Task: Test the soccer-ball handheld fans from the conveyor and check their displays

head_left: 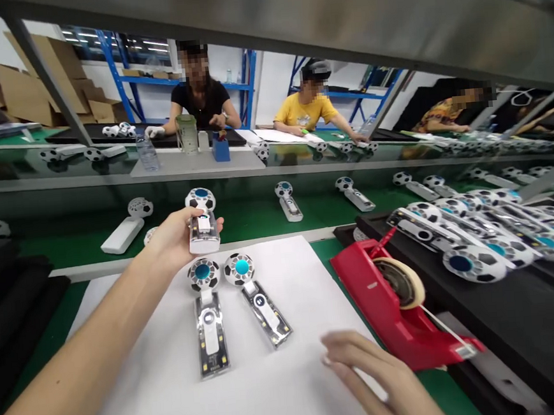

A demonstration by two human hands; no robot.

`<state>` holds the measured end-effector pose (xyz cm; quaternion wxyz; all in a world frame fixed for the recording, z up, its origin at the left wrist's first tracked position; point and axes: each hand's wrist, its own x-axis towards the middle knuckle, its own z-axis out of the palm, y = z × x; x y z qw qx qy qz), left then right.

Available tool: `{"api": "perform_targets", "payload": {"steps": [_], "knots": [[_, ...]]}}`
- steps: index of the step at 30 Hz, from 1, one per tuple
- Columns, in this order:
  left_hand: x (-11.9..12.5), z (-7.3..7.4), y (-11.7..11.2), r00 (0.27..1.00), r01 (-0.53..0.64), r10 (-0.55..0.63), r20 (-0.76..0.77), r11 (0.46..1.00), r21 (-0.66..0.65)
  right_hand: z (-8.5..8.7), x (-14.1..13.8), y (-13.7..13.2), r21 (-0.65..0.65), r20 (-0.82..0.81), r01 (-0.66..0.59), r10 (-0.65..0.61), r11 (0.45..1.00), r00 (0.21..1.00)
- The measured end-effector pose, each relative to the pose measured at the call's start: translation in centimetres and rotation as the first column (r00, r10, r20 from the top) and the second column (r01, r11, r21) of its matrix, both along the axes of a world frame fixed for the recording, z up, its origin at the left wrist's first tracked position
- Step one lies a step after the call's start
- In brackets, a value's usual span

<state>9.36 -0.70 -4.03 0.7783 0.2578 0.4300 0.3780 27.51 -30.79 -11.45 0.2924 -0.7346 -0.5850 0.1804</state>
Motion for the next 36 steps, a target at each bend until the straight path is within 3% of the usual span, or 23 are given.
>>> {"api": "perform_targets", "payload": {"steps": [3,6,9,13,15,17,20,22,26,29,36], "knots": [[0.1,-0.2,0.1,0.996,-0.048,0.048,0.075,0.999,-0.004,-0.2,-3.7,5.4,-0.024,0.077,-0.023,0.024,0.999,0.997],[0.0,0.2,-0.3,0.993,-0.043,0.041,0.11,0.999,0.016,-1.8,-5.7,8.2,-0.086,0.141,0.028,-0.015,0.996,0.99],[-0.1,0.8,-0.7,0.995,-0.017,0.011,0.095,0.998,0.063,-4.3,-6.9,6.8,-0.069,0.241,0.052,-0.034,0.996,0.97],[-0.3,1.2,-1.2,0.998,0.029,-0.037,0.055,0.991,0.133,-6.0,-8.2,1.8,-0.059,0.294,0.039,-0.02,0.998,0.956],[-0.2,1.3,-1.4,0.997,0.066,-0.073,0.037,0.985,0.158,-5.2,-8.2,0.5,-0.067,0.256,0.011,0.006,0.998,0.967],[-0.1,1.4,-1.8,0.992,0.115,-0.121,0.027,0.979,0.168,-3.5,-7.7,0.8,-0.008,0.205,-0.037,0.038,0.999,0.978],[0.4,1.1,-2.7,0.979,0.192,-0.201,0.02,0.957,0.216,-0.6,-5.9,3.4,0.178,0.102,-0.041,0.023,0.983,0.994],[0.8,0.5,-3.4,0.965,0.249,-0.261,0.006,0.928,0.276,0.8,-4.7,5.3,0.226,0.018,-0.055,0.052,0.973,0.998],[1.9,-1.3,-4.6,0.9,0.425,-0.432,-0.055,0.844,0.328,1.9,-3.2,7.7,0.145,-0.029,-0.118,0.123,0.982,0.992],[2.6,-2.7,-5.2,0.838,0.544,-0.531,-0.124,0.795,0.27,2.1,-3.0,8.4,0.041,-0.035,-0.131,0.133,0.991,0.991],[3.2,-5.0,-5.6,0.821,0.57,-0.563,-0.095,0.803,0.171,2.8,-3.1,8.9,-0.154,-0.1,-0.141,0.127,0.978,0.987]]}}
